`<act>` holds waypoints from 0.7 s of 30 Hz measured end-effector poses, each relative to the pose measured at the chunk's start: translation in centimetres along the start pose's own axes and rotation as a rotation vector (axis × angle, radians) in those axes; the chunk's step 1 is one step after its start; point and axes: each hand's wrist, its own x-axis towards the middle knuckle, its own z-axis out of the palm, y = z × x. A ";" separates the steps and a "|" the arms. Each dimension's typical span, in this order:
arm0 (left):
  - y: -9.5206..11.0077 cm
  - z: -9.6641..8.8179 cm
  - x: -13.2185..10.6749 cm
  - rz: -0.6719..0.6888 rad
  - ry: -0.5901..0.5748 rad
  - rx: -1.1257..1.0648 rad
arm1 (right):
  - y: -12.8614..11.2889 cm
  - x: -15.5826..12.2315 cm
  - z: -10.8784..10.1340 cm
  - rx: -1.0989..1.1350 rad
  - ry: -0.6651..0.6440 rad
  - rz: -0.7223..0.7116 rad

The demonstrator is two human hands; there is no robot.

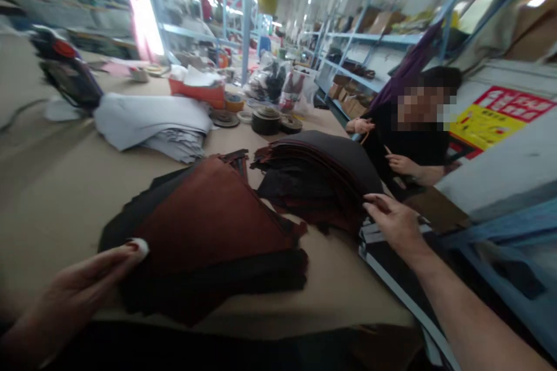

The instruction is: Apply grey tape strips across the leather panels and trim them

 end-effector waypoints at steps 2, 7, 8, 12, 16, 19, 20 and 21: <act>0.8 0.1 -0.4 -0.027 -0.024 -0.082 | -6.6 -0.4 4.0 0.167 -0.241 -0.277; 1.1 -0.4 -2.2 -0.074 0.014 -0.146 | -21.1 -1.3 12.7 0.234 -0.666 -0.811; 1.0 -0.7 -2.6 -0.081 0.027 -0.157 | -23.2 -1.0 14.4 0.190 -0.696 -0.861; 0.5 -2.0 -4.6 -0.137 0.094 -0.233 | -29.5 1.3 19.9 0.020 -0.868 -1.002; -0.4 -2.7 -6.5 -0.252 0.187 -0.348 | -32.3 2.3 22.6 -0.166 -1.010 -1.118; -1.3 -2.7 -7.5 -0.300 0.233 -0.392 | -33.0 2.4 23.0 -0.264 -1.089 -1.173; -1.5 -2.6 -7.7 -0.303 0.225 -0.402 | -33.2 2.4 23.1 -0.284 -1.102 -1.187; -1.8 -2.5 -7.9 -0.306 0.217 -0.412 | -33.4 2.5 23.1 -0.311 -1.111 -1.193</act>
